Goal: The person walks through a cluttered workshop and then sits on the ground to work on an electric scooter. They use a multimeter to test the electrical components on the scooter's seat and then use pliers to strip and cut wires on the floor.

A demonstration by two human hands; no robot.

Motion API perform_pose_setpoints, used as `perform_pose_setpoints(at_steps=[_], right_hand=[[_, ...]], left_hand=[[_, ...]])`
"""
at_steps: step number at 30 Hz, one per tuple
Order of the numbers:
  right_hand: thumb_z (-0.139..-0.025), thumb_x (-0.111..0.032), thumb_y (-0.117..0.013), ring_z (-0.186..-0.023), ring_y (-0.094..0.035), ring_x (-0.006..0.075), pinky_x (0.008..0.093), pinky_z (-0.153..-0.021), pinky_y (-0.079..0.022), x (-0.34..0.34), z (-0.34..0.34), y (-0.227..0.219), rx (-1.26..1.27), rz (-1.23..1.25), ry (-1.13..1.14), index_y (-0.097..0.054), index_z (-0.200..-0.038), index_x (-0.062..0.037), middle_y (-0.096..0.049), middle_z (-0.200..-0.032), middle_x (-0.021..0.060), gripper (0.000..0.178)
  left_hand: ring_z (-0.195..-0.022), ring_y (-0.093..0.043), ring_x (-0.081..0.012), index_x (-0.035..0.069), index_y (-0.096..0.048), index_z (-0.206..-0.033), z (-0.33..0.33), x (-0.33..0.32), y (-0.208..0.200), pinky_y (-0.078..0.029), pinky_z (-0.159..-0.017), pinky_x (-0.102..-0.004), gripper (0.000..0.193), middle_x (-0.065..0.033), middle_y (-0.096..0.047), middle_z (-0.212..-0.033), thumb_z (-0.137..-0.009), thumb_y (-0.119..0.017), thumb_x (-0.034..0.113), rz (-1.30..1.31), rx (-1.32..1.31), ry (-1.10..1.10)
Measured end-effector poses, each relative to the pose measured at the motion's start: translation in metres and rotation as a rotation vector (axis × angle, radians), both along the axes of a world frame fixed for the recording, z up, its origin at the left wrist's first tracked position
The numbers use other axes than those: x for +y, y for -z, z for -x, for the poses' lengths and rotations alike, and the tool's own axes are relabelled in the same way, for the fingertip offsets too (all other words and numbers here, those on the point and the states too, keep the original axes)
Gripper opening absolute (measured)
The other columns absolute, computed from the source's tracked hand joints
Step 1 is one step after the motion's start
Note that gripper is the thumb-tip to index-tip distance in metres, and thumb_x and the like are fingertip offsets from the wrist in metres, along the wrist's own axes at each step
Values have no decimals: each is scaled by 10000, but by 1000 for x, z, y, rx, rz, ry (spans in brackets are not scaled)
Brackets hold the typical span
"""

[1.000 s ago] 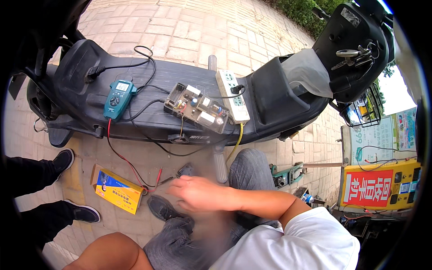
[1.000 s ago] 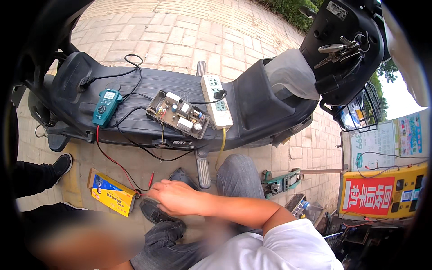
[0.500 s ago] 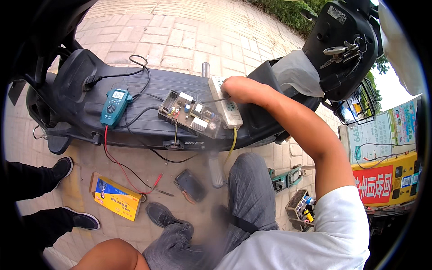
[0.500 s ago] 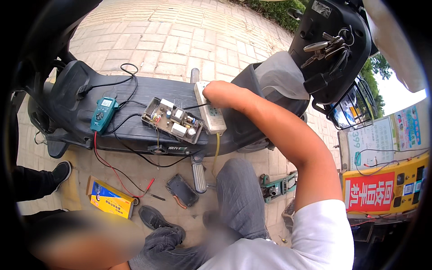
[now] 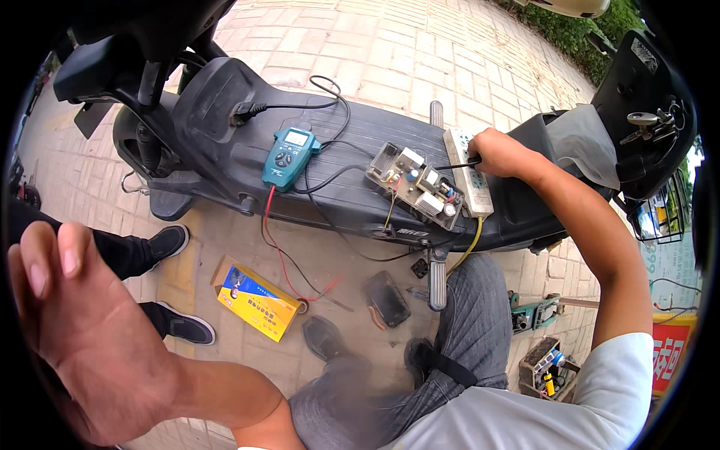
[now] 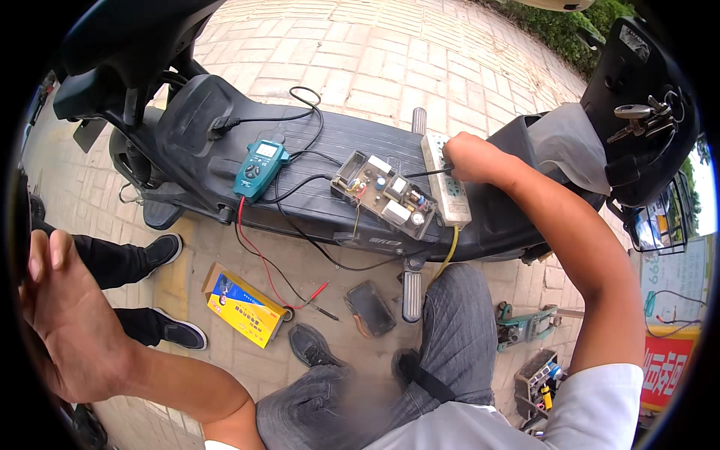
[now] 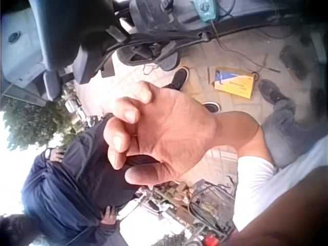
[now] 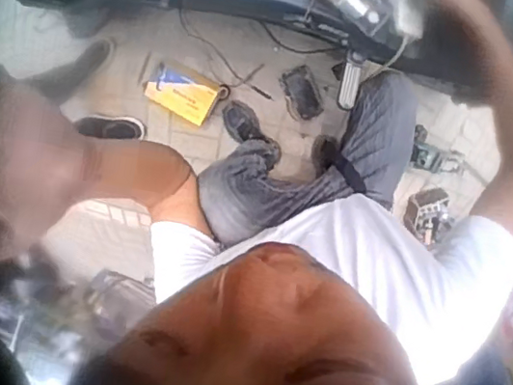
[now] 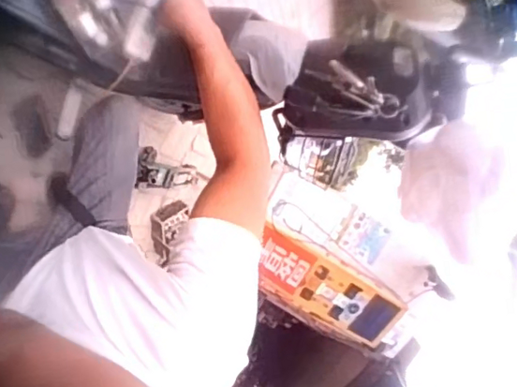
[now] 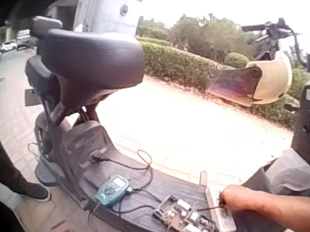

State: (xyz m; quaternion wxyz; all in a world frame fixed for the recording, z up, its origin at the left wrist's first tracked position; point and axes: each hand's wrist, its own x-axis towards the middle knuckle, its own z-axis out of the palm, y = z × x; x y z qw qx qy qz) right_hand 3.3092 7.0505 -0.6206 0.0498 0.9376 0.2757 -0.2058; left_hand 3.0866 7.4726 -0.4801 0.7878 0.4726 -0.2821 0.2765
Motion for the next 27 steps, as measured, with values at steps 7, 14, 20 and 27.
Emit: perform_pose_setpoints(at_steps=[7,14,20,27], right_hand=[[-658,-17,-659,-793,-652,388,419,-699,-524,-10,-3,1,14,5,1,-673,-818,38,-658,-810,242,169],[-673,-48,-660,-794,-660,353,399,-709,-520,-2,-16,-5,148,-41,71,-662,-865,38,-668,-817,221,211],[-746,-143,-706,-732,-638,340,401,-674,-503,2,-15,-15,113,-70,86,-648,-846,39,-651,-760,207,216],[-825,-140,-603,-817,-624,425,464,-741,-505,8,-2,-4,-7,-23,116,-658,-847,33,-653,-840,250,183]], left_hand=[[-908,-587,-163,-26,-664,-1063,-91,-5,108,-445,-833,-287,258,-123,-659,-975,-929,-581,178,-312,652,-517],[-1087,-580,-307,20,-610,-1186,-196,34,158,-475,-921,-361,408,-113,-612,-1190,-787,-687,64,-1677,231,-634],[-1093,-569,-295,73,-631,-1118,-232,29,141,-491,-891,-414,360,-85,-612,-1106,-766,-701,51,-2132,426,-452],[-1015,-618,-353,30,-641,-1012,-248,22,136,-504,-870,-442,291,-155,-658,-1038,-737,-728,71,-2333,488,-335]])
